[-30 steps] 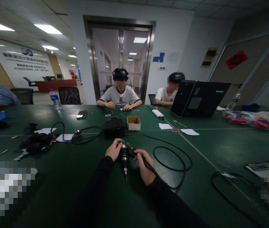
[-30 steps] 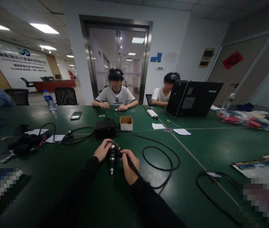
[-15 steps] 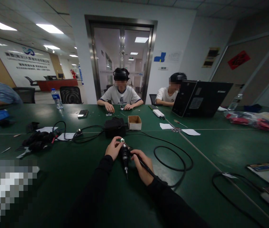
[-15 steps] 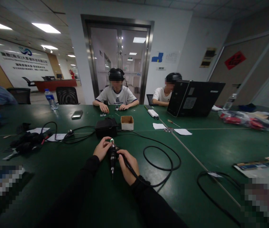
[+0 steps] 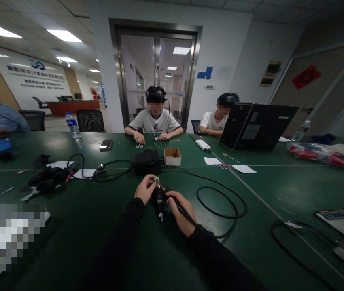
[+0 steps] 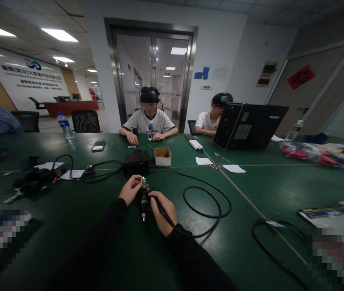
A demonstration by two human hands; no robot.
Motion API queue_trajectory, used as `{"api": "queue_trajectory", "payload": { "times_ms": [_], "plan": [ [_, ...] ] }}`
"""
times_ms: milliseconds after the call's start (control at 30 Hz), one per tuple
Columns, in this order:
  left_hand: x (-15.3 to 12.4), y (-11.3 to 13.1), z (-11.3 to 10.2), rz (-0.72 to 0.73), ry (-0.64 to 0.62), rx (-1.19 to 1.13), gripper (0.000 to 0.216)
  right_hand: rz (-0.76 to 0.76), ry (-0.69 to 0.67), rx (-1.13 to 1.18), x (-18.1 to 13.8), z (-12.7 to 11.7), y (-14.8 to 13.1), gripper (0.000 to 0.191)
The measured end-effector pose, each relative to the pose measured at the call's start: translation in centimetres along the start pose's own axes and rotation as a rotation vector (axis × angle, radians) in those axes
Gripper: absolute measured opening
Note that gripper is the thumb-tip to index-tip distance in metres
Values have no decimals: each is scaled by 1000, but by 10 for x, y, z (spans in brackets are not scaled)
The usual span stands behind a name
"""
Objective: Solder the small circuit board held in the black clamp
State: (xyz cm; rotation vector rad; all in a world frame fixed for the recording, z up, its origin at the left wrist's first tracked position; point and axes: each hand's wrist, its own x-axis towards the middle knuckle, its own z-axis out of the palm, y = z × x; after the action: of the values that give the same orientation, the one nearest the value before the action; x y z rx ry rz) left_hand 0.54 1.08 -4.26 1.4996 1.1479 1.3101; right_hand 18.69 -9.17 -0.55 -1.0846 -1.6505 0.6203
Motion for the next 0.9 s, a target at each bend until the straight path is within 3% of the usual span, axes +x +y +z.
{"api": "queue_trajectory", "payload": {
  "times_ms": [900],
  "plan": [
    [-1,3,0,13,26,36,26,18,22,21,0,-1,-1,21]
  ]
}}
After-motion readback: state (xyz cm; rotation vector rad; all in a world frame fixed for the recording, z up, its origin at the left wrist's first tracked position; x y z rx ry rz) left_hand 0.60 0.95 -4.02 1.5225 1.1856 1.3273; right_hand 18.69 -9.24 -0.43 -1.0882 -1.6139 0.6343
